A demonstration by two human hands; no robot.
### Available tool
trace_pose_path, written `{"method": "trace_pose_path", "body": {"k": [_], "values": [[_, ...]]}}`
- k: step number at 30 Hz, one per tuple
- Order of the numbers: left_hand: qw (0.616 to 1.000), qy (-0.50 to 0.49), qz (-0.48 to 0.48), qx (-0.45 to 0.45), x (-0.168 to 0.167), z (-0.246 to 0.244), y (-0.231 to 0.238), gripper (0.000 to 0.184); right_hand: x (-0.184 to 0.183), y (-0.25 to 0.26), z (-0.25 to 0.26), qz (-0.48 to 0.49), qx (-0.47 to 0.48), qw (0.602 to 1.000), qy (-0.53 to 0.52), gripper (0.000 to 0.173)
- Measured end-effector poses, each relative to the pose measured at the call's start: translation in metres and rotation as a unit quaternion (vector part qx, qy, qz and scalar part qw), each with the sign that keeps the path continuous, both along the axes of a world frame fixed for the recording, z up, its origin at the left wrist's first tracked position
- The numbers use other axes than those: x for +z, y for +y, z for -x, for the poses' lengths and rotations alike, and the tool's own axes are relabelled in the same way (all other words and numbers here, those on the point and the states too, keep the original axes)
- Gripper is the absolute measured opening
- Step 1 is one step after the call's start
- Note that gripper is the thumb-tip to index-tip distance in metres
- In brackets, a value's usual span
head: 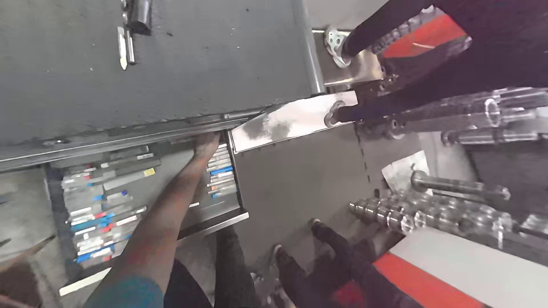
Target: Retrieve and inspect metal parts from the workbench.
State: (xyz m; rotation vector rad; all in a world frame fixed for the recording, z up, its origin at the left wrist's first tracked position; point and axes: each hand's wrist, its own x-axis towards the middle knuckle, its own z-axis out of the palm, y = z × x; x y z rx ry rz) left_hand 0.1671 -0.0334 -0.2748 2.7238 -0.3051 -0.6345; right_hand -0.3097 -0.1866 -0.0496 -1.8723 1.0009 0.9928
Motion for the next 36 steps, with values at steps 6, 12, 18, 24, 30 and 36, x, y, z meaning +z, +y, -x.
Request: {"method": "trace_pose_path", "body": {"k": [6,12,18,24,30,36], "values": [[0.992,-0.086,0.071,0.052,0.024,0.036,0.027,0.037,0.009,0.005,-0.008,0.02,0.0,1.0,-0.023,0.041],[0.893,0.018,0.342,0.293,0.115,0.102,0.065,0.037,0.014,0.025,-0.044,-0.029,-0.007,0.995,-0.093,0.04],[0.638,0.206,0.622,0.404,0.255,0.176,0.095,0.027,0.078,0.073,-0.165,-0.111,0.028,0.944,-0.308,0.053],[0.605,0.155,0.709,0.327,0.374,0.207,0.124,0.027,0.172,0.12,-0.225,-0.089,0.237,0.883,-0.396,0.044],[0.615,0.091,0.767,0.16,0.424,0.203,0.168,0.037,0.223,0.187,-0.227,-0.119,0.216,0.822,-0.513,0.046],[0.576,0.0,0.806,0.136,0.488,0.204,0.191,0.028,0.253,0.227,-0.221,-0.077,0.191,0.756,-0.622,0.045]]}}
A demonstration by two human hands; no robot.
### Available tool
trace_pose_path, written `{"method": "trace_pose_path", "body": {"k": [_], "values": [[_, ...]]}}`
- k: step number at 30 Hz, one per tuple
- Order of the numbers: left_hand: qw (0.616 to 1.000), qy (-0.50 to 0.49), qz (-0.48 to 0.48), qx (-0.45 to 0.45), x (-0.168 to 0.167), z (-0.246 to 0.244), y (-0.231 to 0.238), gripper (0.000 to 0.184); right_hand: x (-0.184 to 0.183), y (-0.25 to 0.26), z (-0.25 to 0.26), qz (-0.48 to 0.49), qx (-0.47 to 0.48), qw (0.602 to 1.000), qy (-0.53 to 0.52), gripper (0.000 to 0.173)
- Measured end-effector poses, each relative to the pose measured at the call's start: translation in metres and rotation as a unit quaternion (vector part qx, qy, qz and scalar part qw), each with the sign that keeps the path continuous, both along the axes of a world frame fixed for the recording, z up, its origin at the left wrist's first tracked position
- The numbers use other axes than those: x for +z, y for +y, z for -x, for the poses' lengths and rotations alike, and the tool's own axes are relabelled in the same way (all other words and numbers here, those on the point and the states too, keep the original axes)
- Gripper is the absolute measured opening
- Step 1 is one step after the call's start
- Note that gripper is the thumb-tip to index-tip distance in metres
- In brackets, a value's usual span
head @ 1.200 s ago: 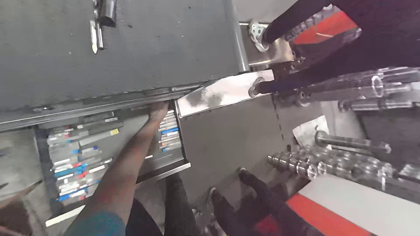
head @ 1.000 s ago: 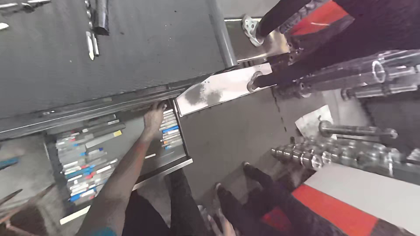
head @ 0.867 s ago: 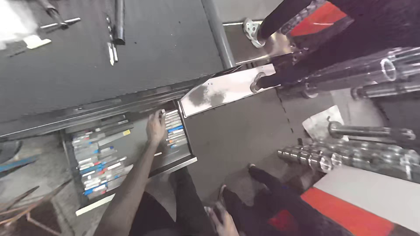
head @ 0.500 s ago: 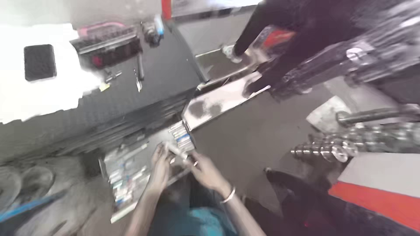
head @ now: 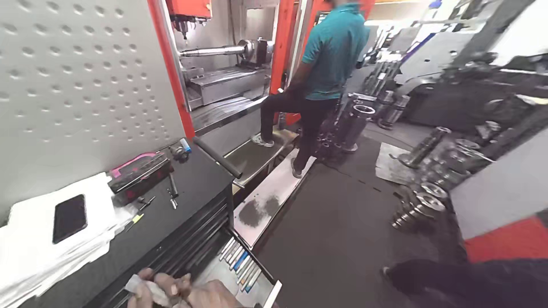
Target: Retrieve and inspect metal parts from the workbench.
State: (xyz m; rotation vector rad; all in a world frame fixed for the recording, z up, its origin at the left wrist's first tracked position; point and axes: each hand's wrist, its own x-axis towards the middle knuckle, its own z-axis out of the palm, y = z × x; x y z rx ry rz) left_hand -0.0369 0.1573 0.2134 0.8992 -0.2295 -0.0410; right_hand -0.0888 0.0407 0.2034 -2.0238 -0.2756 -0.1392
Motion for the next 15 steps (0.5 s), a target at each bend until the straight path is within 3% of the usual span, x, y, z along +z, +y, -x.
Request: {"method": "trace_pose_path", "body": {"k": [4,8,11,13,15], "values": [[0.996,-0.038,0.012,0.082,0.046,-0.015,0.03,0.036,0.004,0.008,0.016,-0.01,0.049,0.998,-0.038,0.042],[0.991,-0.065,0.057,0.098,0.073,-0.027,0.051,0.042,-0.002,-0.006,0.024,-0.071,0.116,0.99,-0.025,0.048],[0.993,-0.071,-0.012,0.098,0.07,-0.019,0.056,0.041,-0.005,-0.011,0.027,-0.12,0.12,0.985,-0.031,0.059],[0.992,-0.103,-0.051,0.042,0.057,-0.008,0.051,0.02,0.0,-0.019,0.027,-0.12,0.116,0.984,-0.055,0.059],[0.986,-0.151,-0.059,-0.033,0.047,0.002,0.045,0.024,0.007,-0.029,0.028,-0.095,0.11,0.986,-0.083,0.058]]}}
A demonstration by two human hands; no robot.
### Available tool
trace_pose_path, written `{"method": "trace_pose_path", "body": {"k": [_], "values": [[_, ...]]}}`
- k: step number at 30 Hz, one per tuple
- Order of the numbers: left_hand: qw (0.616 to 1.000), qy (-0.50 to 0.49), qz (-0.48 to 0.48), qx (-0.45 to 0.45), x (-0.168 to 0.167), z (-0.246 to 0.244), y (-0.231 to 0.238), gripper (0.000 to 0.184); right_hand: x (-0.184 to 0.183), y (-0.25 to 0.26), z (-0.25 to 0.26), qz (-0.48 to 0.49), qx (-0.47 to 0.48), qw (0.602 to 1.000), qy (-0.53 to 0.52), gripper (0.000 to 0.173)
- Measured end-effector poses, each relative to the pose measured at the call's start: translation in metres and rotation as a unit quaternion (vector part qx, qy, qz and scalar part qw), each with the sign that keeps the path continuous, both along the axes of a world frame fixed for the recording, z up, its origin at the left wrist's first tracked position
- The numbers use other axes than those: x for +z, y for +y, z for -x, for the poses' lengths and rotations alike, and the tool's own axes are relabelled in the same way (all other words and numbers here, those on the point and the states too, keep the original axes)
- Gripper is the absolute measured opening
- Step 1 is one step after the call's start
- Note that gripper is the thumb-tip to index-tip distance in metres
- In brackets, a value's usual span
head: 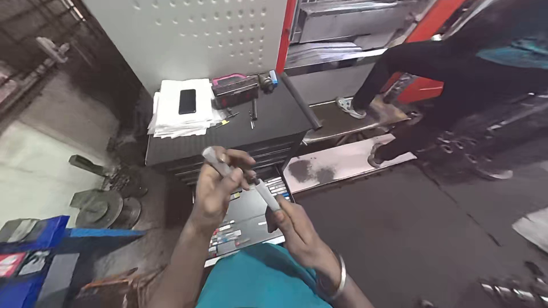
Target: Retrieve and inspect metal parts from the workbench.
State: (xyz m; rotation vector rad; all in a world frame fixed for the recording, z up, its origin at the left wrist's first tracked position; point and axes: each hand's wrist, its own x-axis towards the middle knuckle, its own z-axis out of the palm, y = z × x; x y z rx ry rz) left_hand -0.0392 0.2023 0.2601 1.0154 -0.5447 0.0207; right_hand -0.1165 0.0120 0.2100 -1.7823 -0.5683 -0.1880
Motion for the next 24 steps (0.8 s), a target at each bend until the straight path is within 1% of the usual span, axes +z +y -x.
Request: {"method": "trace_pose_path", "body": {"k": [2,4,6,10,16,20,24], "values": [[0.998,-0.04,0.022,-0.053,-0.005,0.008,-0.005,0.026,0.006,-0.01,0.002,0.044,-0.015,0.998,-0.034,0.056],[0.996,-0.056,0.05,-0.051,-0.003,0.017,-0.01,0.03,0.014,-0.021,0.003,0.088,-0.027,0.994,-0.057,0.054],[0.994,-0.061,0.072,-0.048,0.002,0.025,-0.012,0.035,0.02,-0.028,0.004,0.107,-0.033,0.991,-0.07,0.053],[0.992,-0.072,0.088,-0.063,0.013,0.042,-0.017,0.042,0.022,-0.033,0.003,0.09,-0.006,0.993,-0.073,0.051],[0.992,-0.116,0.039,-0.031,0.018,0.054,-0.017,0.042,0.018,-0.027,0.005,0.047,0.035,0.996,-0.074,0.04],[0.99,-0.138,0.021,-0.018,0.02,0.057,-0.015,0.043,0.02,-0.024,0.006,0.041,0.048,0.995,-0.081,0.04],[0.99,-0.136,0.02,-0.018,0.022,0.059,-0.014,0.044,0.019,-0.022,0.007,0.03,0.057,0.995,-0.073,0.04]]}}
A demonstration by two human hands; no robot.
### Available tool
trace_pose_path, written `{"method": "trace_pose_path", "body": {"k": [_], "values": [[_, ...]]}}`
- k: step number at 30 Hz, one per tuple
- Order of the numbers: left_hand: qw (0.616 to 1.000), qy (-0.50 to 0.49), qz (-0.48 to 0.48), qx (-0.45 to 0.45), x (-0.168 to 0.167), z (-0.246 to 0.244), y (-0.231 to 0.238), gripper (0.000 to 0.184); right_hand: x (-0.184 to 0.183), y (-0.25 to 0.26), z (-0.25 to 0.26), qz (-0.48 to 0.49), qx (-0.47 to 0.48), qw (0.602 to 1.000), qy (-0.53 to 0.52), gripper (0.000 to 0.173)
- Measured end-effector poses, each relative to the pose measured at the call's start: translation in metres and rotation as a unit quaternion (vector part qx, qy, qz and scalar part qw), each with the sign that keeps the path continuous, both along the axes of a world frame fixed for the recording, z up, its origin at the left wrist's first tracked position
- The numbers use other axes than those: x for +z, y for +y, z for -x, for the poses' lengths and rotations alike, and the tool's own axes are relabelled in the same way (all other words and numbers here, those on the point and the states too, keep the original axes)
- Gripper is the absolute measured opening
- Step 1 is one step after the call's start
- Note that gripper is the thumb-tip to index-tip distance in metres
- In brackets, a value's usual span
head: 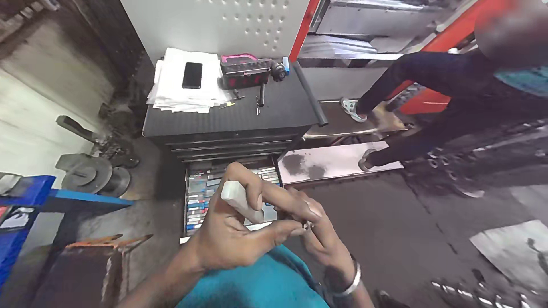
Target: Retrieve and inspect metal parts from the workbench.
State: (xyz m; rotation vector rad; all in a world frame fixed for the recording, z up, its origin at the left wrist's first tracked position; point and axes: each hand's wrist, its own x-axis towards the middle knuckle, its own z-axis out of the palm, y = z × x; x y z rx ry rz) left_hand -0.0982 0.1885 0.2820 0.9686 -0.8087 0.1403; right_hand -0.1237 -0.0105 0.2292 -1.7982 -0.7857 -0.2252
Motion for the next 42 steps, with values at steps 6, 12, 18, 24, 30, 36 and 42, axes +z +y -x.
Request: {"method": "trace_pose_path", "body": {"k": [6,12,18,24,30,36,42], "values": [[0.999,0.009,0.012,-0.033,0.003,-0.003,0.001,0.037,0.0,0.002,0.001,0.005,-0.001,1.0,-0.008,0.042],[0.95,0.225,0.17,-0.133,-0.008,-0.024,0.005,0.038,-0.008,0.006,0.003,0.014,0.024,0.999,0.031,0.055],[0.94,0.246,0.185,-0.15,-0.005,-0.019,0.002,0.039,-0.016,0.014,0.0,0.023,0.047,0.998,0.046,0.052],[0.963,0.188,0.131,-0.14,-0.007,-0.016,-0.006,0.031,-0.017,0.013,0.001,0.032,0.034,0.998,0.038,0.052],[0.987,0.132,0.02,-0.091,-0.013,-0.02,-0.004,0.026,-0.007,0.006,0.01,0.064,-0.036,0.997,0.007,0.053],[0.979,0.162,0.047,-0.119,-0.016,-0.016,-0.009,0.027,-0.014,0.003,0.011,0.008,-0.037,0.998,0.057,0.054],[0.983,0.166,0.042,-0.059,-0.024,-0.015,-0.02,0.029,-0.023,0.01,0.017,-0.036,-0.066,0.99,0.12,0.052]]}}
